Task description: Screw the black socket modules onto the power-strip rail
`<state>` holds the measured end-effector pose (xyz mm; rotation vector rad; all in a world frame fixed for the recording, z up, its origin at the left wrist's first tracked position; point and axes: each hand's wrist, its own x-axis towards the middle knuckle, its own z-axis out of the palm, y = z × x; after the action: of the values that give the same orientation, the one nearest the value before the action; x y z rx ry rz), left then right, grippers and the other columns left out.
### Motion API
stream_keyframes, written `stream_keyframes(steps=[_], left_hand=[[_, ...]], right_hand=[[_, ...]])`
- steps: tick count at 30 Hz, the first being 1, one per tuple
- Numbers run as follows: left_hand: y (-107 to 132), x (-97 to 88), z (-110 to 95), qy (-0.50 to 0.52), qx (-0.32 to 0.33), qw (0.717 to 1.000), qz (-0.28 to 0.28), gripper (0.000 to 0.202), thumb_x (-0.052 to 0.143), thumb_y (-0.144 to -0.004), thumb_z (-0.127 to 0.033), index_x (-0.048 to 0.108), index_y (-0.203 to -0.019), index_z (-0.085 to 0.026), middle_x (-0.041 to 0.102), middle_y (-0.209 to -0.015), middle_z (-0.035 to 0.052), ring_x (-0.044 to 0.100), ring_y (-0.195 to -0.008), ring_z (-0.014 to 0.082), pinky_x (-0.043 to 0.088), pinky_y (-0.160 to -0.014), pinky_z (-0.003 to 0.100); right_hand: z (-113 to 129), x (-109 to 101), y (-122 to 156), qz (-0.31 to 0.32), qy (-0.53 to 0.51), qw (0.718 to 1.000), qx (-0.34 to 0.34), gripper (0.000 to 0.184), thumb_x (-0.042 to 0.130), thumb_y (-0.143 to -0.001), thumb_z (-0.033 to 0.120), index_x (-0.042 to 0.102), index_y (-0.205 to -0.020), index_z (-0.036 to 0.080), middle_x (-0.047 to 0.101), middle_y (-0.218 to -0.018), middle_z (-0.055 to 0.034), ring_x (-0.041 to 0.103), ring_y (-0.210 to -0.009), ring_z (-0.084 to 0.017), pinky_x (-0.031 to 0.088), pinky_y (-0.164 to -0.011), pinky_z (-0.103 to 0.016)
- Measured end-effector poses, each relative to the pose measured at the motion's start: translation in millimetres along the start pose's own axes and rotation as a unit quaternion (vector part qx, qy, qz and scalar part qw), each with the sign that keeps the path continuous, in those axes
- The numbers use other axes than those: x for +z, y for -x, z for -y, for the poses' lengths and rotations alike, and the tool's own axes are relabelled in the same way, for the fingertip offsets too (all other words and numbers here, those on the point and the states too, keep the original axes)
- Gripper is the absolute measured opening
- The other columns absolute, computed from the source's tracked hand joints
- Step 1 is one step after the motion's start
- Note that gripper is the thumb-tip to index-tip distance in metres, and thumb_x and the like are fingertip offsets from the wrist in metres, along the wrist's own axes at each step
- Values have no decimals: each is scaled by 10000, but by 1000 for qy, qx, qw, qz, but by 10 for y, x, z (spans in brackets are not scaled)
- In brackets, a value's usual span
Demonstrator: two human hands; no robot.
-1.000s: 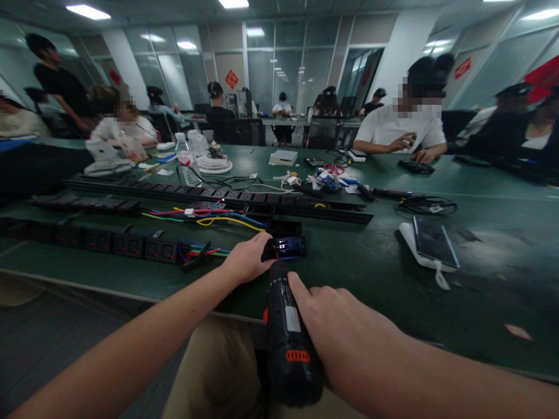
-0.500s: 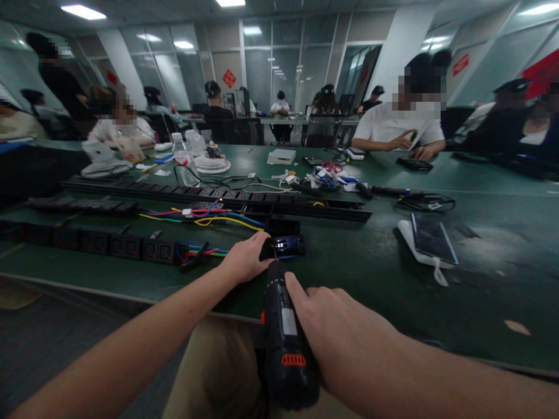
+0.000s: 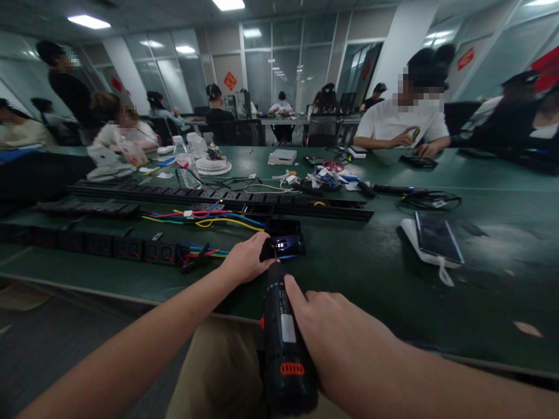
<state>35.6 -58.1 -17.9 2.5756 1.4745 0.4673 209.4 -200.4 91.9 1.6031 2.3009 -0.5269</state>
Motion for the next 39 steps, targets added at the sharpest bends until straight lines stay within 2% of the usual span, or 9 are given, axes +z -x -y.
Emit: stream_keyframes(steps=[6, 9, 12, 18, 24, 27, 31, 39], left_hand=[[-8, -7, -16, -4, -6, 1000, 3, 452, 634, -866, -489, 422, -1182, -245, 595, -1204, 57, 670, -1003, 266, 528, -821, 347], [-12, -8, -20, -9, -9, 1000, 5, 447, 626, -871, -488, 422, -1185, -244, 599, -1199, 60, 670, -1005, 274, 528, -817, 352], [-16, 1, -15, -14, -13, 1000, 10, 442, 616, -876, -487, 423, -1191, -244, 598, -1208, 67, 670, -1004, 278, 529, -817, 360], [-17, 20, 7, -9, -6, 1000, 9, 437, 611, -882, -471, 418, -1204, -246, 594, -1225, 59, 662, -1026, 271, 531, -823, 356], [-16, 11, 4, -3, 1, 1000, 11, 412, 598, -891, -467, 423, -1190, -244, 602, -1216, 54, 664, -1019, 270, 534, -816, 358], [-19, 11, 8, -3, 2, 1000, 14, 404, 585, -901, -454, 416, -1201, -241, 601, -1224, 62, 660, -1036, 263, 528, -829, 354], [-23, 18, 19, -3, 7, 1000, 7, 401, 584, -902, -454, 419, -1195, -236, 606, -1222, 63, 663, -1025, 265, 530, -812, 352], [-21, 27, 17, -4, 6, 1000, 4, 371, 575, -908, -452, 430, -1170, -232, 613, -1204, 62, 669, -1008, 260, 529, -796, 339]], right_hand=[[-33, 110, -48, 4, 14, 1000, -12, 910, 656, -798, 28, 137, -1544, 80, 573, -1167, -157, 583, -1035, -297, 529, -865, -398], [-44, 113, -57, 4, 16, 1000, -12, 916, 665, -807, 39, 132, -1550, 81, 555, -1212, -173, 572, -1066, -303, 535, -854, -378], [-46, 65, -45, -13, -6, 1000, -15, 983, 710, -762, 57, 125, -1551, 96, 576, -1174, -154, 586, -1037, -305, 542, -824, -360], [-33, -48, -3, -22, -38, 999, -28, 876, 688, -719, 29, 287, -1491, 131, 618, -1068, -140, 628, -962, -302, 525, -786, -322], [-58, -62, -19, -16, -31, 999, -24, 891, 699, -724, 36, 263, -1492, 157, 612, -1101, -110, 616, -972, -293, 532, -789, -340], [-14, -141, -1, 0, -37, 999, -14, 796, 697, -736, 30, 339, -1436, 151, 621, -1075, -98, 620, -951, -287, 527, -829, -381], [66, -265, 13, -1, -42, 999, -9, 739, 669, -716, -16, 435, -1398, 146, 633, -1043, -126, 636, -925, -304, 517, -823, -363], [92, -295, -2, -7, -51, 999, -15, 740, 681, -707, -11, 448, -1393, 140, 646, -1002, -111, 647, -890, -291, 527, -794, -328]])
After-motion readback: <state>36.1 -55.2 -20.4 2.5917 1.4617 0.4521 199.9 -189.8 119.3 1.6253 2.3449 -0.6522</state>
